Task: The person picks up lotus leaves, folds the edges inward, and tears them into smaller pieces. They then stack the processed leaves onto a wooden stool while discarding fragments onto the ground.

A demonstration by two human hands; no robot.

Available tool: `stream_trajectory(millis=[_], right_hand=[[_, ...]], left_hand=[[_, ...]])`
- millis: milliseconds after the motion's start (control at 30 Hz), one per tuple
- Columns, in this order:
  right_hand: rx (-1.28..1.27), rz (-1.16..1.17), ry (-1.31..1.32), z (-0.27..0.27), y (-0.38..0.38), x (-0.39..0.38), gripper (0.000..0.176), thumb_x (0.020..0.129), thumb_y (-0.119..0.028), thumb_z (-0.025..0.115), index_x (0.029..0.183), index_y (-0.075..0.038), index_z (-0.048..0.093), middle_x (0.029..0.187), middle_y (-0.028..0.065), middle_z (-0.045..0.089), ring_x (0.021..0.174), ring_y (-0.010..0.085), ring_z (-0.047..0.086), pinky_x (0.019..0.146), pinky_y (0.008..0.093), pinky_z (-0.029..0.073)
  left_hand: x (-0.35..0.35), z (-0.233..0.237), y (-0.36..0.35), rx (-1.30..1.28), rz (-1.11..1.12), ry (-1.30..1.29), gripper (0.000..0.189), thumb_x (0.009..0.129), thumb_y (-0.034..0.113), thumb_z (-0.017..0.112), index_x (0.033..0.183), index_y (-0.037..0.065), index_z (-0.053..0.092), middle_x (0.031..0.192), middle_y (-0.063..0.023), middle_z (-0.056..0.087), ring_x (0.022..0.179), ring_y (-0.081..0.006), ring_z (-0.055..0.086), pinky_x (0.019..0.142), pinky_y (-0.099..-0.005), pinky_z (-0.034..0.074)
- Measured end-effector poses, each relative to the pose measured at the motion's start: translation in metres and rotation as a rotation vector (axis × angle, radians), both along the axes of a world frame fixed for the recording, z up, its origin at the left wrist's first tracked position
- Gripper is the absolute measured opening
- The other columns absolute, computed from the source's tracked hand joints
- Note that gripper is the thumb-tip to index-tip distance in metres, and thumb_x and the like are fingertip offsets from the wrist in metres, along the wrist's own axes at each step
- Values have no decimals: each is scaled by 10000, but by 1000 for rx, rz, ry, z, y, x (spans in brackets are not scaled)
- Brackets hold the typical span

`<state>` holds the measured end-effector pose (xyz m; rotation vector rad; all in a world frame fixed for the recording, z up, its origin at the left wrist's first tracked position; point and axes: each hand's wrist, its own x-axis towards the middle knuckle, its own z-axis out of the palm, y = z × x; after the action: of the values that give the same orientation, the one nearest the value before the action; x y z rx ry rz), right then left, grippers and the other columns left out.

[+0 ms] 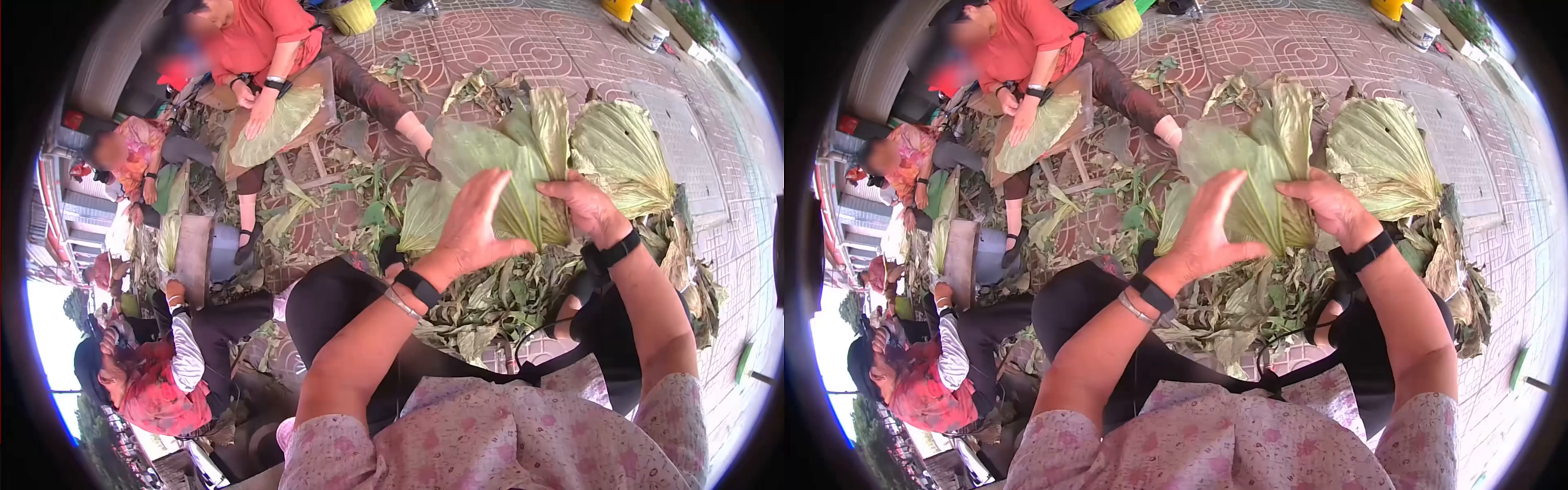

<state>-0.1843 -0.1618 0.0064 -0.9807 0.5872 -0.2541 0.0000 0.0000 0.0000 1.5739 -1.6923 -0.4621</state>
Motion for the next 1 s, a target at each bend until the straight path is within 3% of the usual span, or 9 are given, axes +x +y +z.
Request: stream_trajectory(millis=[167, 300, 500, 600, 733, 767, 800, 900, 1000], right_hand=[[107, -106, 20, -11, 0, -2, 453, 946, -259, 685, 1292, 7, 563, 1195, 106, 663, 1058, 201, 656, 930, 369, 529], [103, -126, 11, -3, 3, 1, 464, 991, -330, 616, 1302, 8, 550, 1207, 110, 659, 1072, 200, 652, 947, 377, 529], [86, -141, 107, -15, 5, -5, 487, 1014, -368, 568, 1313, 15, 541, 1209, 124, 656, 1080, 215, 650, 953, 383, 528], [101, -85, 143, -21, 3, -8, 488, 1014, -363, 568, 1318, 17, 542, 1230, 133, 653, 1104, 218, 644, 971, 388, 520], [175, -124, 90, -13, 4, -11, 484, 1007, -341, 587, 1329, 18, 541, 1263, 143, 647, 1119, 225, 645, 989, 388, 515], [183, -154, 92, -10, 3, -11, 484, 1005, -338, 591, 1329, 18, 542, 1265, 143, 648, 1118, 227, 647, 991, 388, 515], [190, -186, 95, -7, 1, -11, 483, 1003, -334, 595, 1330, 17, 543, 1267, 143, 649, 1117, 229, 650, 993, 388, 514], [208, -190, 36, -10, -10, -18, 479, 1000, -339, 599, 1317, 18, 559, 1241, 135, 664, 1103, 233, 658, 985, 389, 522], [154, -206, 54, -9, -15, -19, 467, 1005, -330, 593, 1293, 37, 574, 1215, 130, 677, 1092, 225, 662, 966, 385, 532]], left_hand=[[-28, -13, -3, 18, -17, -318, 932, 715, 197, 790, 1505, 55, 316, 1537, -242, 275, 1410, -418, 313, 1163, -479, 294], [-18, -17, -5, 46, -73, -281, 912, 730, 192, 776, 1512, 78, 320, 1543, -235, 277, 1398, -423, 333, 1154, -474, 315], [-11, -17, 0, 152, -196, -47, 732, 895, 223, 688, 1517, 91, 326, 1528, -219, 325, 1334, -409, 435, 1107, -432, 389], [-10, -20, -1, 105, -238, 55, 597, 986, 290, 598, 1489, 53, 379, 1466, -183, 446, 1316, -345, 486, 1091, -410, 404], [5, -9, -7, 332, -20, 753, 564, 1065, 449, 417, 1405, 5, 490, 1266, -73, 633, 1195, -195, 586, 1009, -342, 471], [11, -5, -10, 245, 84, 964, 522, 1065, 432, 430, 1348, 8, 541, 1189, -67, 655, 1031, -133, 639, 882, -288, 528], [20, -1, -14, 155, 161, 1120, 531, 1052, 459, 455, 1321, 11, 555, 1198, -94, 656, 1041, -159, 654, 882, -328, 545], [59, 3, -19, -45, 333, 1257, 546, 1037, 477, 477, 1320, 13, 520, 1211, -138, 657, 1062, -236, 666, 895, -390, 553], [75, 8, -19, -143, 425, 1210, 536, 1043, 476, 460, 1305, 13, 525, 1190, -121, 657, 1047, -223, 665, 882, -386, 549]])
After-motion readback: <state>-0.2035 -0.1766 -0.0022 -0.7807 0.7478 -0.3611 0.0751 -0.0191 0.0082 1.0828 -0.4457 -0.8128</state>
